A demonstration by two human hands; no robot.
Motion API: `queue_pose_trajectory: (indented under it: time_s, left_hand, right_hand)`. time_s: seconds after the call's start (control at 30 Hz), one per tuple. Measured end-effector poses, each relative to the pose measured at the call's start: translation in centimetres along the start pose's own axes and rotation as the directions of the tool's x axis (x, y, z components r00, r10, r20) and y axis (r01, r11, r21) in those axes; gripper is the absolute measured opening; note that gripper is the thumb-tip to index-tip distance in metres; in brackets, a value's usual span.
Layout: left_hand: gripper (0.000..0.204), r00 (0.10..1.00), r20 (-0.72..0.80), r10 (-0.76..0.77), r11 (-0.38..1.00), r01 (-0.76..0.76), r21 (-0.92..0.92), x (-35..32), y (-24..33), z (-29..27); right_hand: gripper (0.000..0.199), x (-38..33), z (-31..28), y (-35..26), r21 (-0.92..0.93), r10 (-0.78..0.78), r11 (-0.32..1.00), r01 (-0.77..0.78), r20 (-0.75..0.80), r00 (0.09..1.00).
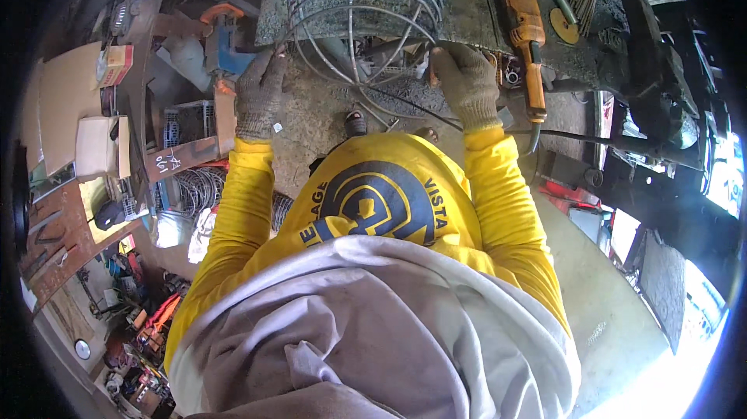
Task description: The person welds metal wires onto a circular frame, then picks up a metal rod and uses a welding tool to attach a small metal piece.
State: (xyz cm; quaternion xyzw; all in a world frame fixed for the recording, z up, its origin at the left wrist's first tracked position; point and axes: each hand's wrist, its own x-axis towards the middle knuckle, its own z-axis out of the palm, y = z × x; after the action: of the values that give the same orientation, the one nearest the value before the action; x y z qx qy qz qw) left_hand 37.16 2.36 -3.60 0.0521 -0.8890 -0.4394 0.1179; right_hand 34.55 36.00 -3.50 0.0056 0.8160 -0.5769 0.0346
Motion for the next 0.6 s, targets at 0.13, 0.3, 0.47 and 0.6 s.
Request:
queue_pose_trajectory:
  time_s: [0.13, 0.3, 0.47, 0.6]
  left_hand:
    - [0.031, 0.997, 0.08, -0.021, 1.0, 0.021, 0.002, 1.6, -1.6, 0.3]
    - [0.033, 0.983, 0.164, -0.086, 0.966, 0.123, -0.227, 2.5, -2.0, 1.4]
    - [0.031, 0.966, 0.234, -0.111, 0.898, 0.198, -0.392, 2.8, -1.3, 1.2]
    - [0.028, 0.98, 0.197, -0.04, 0.967, 0.088, -0.238, 3.6, -2.5, 1.2]
  right_hand:
    - [0.022, 0.9, 1.1, 0.7, -0.01, -0.053, 0.999, 0.052, -0.108, 0.993]
    - [0.027, 1.4, 1.5, 2.3, -0.07, 0.035, 0.996, -0.053, -0.237, 0.971]
    - [0.028, 1.6, 1.3, 2.2, -0.057, 0.081, 0.993, -0.1, -0.276, 0.958]
    - [0.027, 1.8, 1.8, 1.8, 0.01, 0.106, 0.994, -0.108, -0.293, 0.95]
